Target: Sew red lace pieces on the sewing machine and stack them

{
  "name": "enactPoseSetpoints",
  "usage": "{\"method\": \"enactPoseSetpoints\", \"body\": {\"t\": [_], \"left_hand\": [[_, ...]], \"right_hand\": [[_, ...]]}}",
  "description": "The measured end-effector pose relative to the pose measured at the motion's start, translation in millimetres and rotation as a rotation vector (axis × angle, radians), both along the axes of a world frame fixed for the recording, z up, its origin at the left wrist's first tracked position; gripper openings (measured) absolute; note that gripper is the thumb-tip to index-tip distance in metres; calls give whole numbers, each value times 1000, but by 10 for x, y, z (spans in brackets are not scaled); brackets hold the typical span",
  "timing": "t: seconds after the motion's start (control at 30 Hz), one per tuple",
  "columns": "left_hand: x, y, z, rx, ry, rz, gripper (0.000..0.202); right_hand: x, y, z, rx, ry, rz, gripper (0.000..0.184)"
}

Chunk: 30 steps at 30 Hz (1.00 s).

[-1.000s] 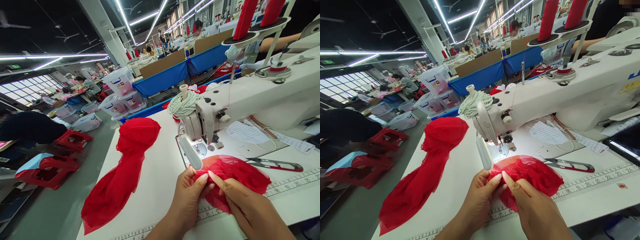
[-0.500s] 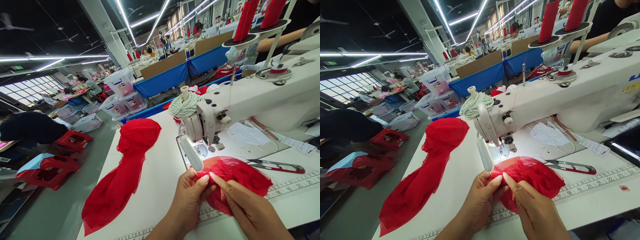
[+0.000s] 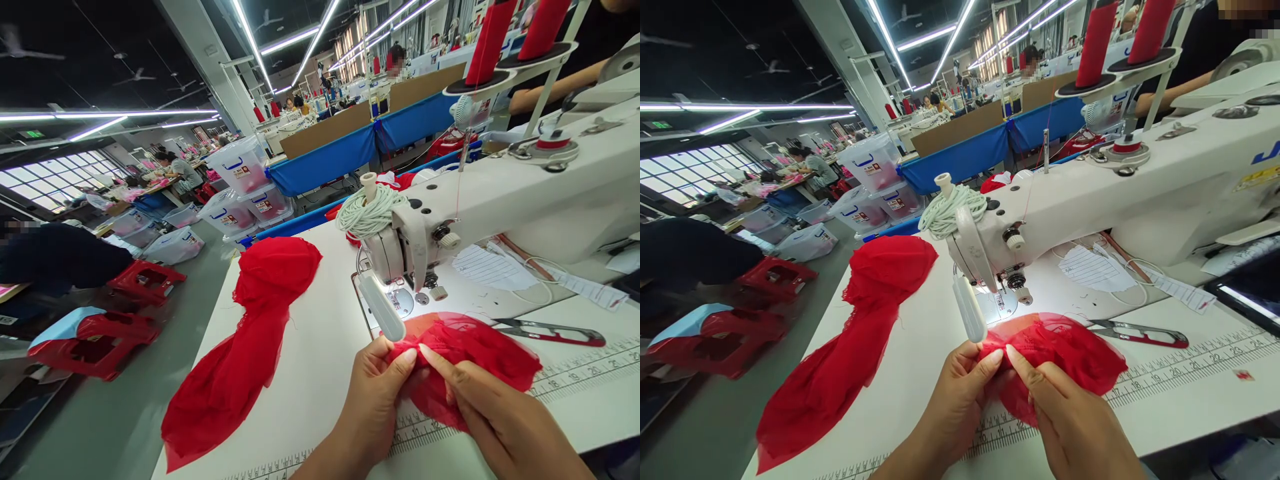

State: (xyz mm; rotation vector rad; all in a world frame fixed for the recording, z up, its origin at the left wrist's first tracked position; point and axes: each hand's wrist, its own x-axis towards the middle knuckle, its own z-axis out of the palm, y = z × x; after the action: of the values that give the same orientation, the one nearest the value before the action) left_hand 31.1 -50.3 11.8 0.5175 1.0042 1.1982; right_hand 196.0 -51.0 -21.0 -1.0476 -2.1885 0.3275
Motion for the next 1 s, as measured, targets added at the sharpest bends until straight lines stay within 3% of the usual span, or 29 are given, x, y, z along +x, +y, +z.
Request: {"method": "enactPoseSetpoints", "body": {"t": [0.4, 0.6, 0.7, 0.8, 0.9, 1.0], "left_hand": [[-7, -13, -48, 102, 163, -16, 19], [-5, -2, 7, 32, 2, -31, 18], [-10, -7, 30, 4, -63, -34, 17], [-16, -17, 30, -18, -119, -18, 17], [-22, -14, 40, -32, -167, -5, 15], [-28, 12, 57, -26, -178, -44, 15]], "right_hand": [[6, -21, -7, -58, 12, 2, 53], [-83, 8, 14, -126, 219, -24, 41], [-135, -10, 26, -280, 401, -37, 33], [-188, -62, 32, -590, 650, -99, 30], [-204, -93, 29, -974, 806, -126, 44], [-144, -76, -11, -1090, 825, -104, 52]]}}
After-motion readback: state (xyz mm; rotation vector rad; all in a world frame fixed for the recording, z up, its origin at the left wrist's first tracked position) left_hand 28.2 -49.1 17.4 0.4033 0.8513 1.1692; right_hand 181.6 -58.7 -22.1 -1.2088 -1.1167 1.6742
